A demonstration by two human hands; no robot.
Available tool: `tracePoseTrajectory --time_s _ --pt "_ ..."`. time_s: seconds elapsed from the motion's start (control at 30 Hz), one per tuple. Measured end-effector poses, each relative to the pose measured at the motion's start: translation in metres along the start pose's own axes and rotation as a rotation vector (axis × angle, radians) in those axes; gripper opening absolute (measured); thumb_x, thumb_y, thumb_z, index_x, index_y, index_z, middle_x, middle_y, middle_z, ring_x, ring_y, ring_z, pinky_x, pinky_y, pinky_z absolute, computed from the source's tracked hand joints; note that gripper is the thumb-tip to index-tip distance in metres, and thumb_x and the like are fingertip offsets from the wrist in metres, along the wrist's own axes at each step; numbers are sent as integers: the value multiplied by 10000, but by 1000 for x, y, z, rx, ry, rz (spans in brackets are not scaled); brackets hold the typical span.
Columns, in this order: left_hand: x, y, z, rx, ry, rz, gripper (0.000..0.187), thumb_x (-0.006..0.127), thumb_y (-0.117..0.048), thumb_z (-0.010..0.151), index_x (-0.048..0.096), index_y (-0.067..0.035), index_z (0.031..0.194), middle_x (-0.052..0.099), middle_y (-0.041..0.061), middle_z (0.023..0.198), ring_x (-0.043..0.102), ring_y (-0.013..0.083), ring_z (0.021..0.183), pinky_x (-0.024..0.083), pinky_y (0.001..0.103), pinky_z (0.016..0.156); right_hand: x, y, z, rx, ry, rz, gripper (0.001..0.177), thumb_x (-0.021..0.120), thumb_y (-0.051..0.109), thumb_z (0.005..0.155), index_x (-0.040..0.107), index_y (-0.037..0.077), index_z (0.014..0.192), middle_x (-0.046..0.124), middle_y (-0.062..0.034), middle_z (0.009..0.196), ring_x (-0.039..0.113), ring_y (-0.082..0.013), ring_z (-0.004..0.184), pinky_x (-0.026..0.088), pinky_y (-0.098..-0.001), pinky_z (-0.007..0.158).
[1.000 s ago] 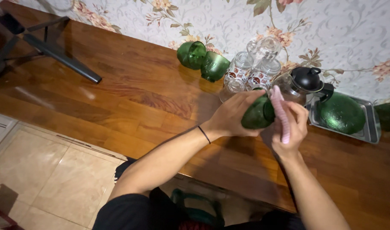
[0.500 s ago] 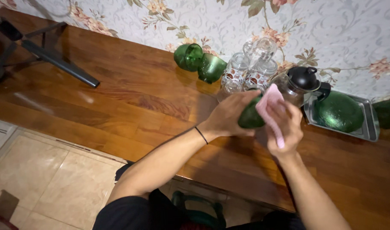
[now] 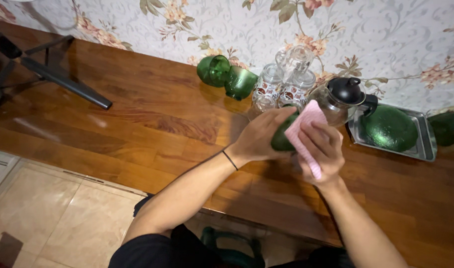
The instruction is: The person wipes several green glass mugs and a green glass bowl with a pink cloth on a wooden table. The person handles each item one at a time, rotating them to wipe different sides, then places them back on the table or tray.
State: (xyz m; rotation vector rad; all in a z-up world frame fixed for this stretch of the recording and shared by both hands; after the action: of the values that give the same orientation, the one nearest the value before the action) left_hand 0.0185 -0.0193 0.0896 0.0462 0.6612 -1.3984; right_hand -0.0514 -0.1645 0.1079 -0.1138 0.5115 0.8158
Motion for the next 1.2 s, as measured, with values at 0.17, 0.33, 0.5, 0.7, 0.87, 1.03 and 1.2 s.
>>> tracePoseTrajectory --time_s 0.17,0.33,0.5,0.7,0.87,1.03,1.2 --pt "-1 0 0 4 22 -3 1021 913 -403 745 355 -81 1537 527 140 1481 563 340 1349 474 432 1176 2 -21 1 174 1 17 422 649 113 842 734 -9 1236 701 -172 1316 550 -373 1338 408 -453 1166" --pt "3 -1 -1 12 41 -7 1027 917 -407 751 351 -89 1547 525 142 1502 558 351 1365 480 439 1179 0 -7 1 33 17 -42 360 636 152 884 746 -3 1190 717 -156 1269 588 -355 1301 440 -465 1128" --pt "6 1 -2 12 39 6 1030 914 -424 766 336 -79 1545 517 157 1486 559 368 1345 477 455 1168 10 -14 2 20 36 -159 337 591 134 982 736 2 1255 720 -176 1322 601 -388 1287 458 -505 1091" --pt "11 8 -4 5 15 -29 1026 926 -373 758 328 -72 1535 516 157 1479 551 364 1347 468 460 1183 6 -22 3 82 52 -46 380 540 185 1046 633 -24 1349 628 -156 1431 553 -406 1363 457 -527 1145" --pt "7 13 -4 -65 -10 -44 1047 950 -341 732 345 -65 1541 541 163 1471 559 355 1361 470 440 1185 12 -4 5 -15 51 32 393 581 147 947 671 3 1301 634 -204 1381 520 -477 1357 439 -565 1172" --pt "0 10 -1 -35 -64 -65 1044 962 -326 747 340 -66 1544 560 159 1452 573 342 1338 495 413 1166 9 -8 3 115 38 31 478 665 121 876 569 -26 1321 487 -315 1353 518 -472 1270 476 -512 1099" --pt "1 12 -1 -68 -54 -55 1045 948 -312 717 346 -63 1534 560 157 1441 575 351 1331 493 420 1161 9 -22 -10 194 -39 59 650 822 266 842 554 -75 1327 596 -197 1325 609 -358 1199 528 -435 1036"
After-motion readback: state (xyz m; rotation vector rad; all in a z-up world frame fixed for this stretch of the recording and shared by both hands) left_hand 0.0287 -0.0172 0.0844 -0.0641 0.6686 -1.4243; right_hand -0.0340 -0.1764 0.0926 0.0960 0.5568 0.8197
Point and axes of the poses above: each hand's wrist, its own z-axis towards the middle knuckle, its own x-axis out of the palm, y = z × x, the point moved 8 cm from there along z, towards the middle knuckle
